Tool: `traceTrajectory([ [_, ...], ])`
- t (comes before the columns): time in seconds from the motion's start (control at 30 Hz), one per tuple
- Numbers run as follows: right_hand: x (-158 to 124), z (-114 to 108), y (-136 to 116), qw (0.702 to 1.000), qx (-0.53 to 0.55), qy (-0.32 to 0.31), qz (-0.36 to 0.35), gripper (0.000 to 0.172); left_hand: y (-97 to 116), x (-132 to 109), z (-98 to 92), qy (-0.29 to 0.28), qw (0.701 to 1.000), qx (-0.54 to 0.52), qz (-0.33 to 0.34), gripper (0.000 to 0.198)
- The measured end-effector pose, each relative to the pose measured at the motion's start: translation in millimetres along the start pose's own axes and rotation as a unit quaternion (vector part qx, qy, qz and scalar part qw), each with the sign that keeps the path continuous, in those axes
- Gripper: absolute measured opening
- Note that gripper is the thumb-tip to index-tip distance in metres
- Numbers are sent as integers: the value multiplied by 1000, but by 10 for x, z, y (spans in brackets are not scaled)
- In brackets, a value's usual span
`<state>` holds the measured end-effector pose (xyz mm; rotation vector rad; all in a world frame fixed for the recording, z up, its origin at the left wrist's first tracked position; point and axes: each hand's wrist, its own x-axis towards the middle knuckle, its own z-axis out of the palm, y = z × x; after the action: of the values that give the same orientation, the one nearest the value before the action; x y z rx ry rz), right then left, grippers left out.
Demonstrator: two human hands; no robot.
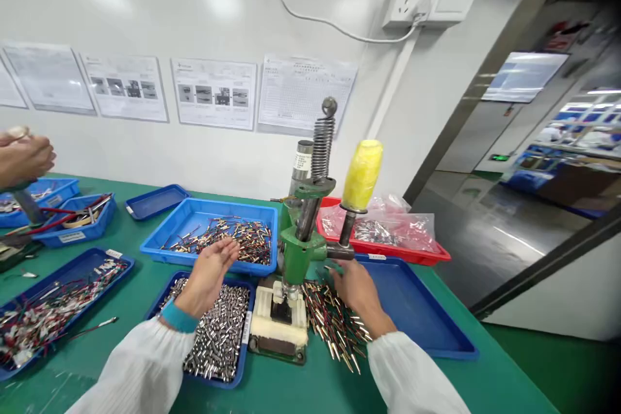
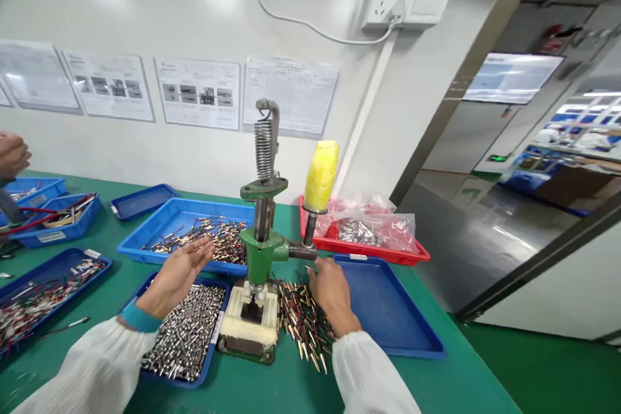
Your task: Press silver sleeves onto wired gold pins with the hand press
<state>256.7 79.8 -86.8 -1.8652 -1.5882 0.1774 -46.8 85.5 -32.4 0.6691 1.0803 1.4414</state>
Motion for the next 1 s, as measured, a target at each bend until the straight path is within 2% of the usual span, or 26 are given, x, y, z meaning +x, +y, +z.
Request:
traceTrajectory([
  [0.07, -5, 139, 45, 1000, -18, -17, 12, 15, -5, -109, -149, -11, 999, 0, -36, 18],
  [0.13, -11, 183, 50, 999, -24, -21, 19, 17, -88, -239, -290, 1, 996, 1, -90, 16],
  [0.23, -80, 126, 18, 1000, -2, -18, 6, 13, -269, -399, -431, -8, 988, -6, -152, 16],
  [0.3, -205, 43, -37, 999, 33, -10, -10, 16, -367, -476, -457, -36, 987, -24, -157, 15],
  [0.4, -517, -89, -186, 995, 94, 7, -19, 30, -434, -578, -411, -40, 989, -47, -134, 11],
  [0.47, -766, -157, -334, 985, 172, 4, -10, 35, -442, -655, -350, -48, 988, -54, -133, 22],
  [0.57, -1095, -205, -606, 947, 320, -16, 17, 32, -448, -783, -255, -89, 981, -56, -162, 35],
  [0.63, -1242, -204, -784, 927, 374, -28, 25, 26, -462, -863, -203, -107, 976, -56, -181, 37],
  [0.73, -1357, -177, -992, 914, 402, -42, 13, 20, -498, -948, -148, -110, 974, -66, -186, 39],
  [0.87, -1402, -130, -1150, 910, 412, -47, -10, 14, -555, -987, -129, -109, 976, -74, -174, 42],
  [1.0, -1407, -101, -1216, 907, 417, -49, -41, 13, -578, -996, -142, -154, 978, -42, -138, 37],
])
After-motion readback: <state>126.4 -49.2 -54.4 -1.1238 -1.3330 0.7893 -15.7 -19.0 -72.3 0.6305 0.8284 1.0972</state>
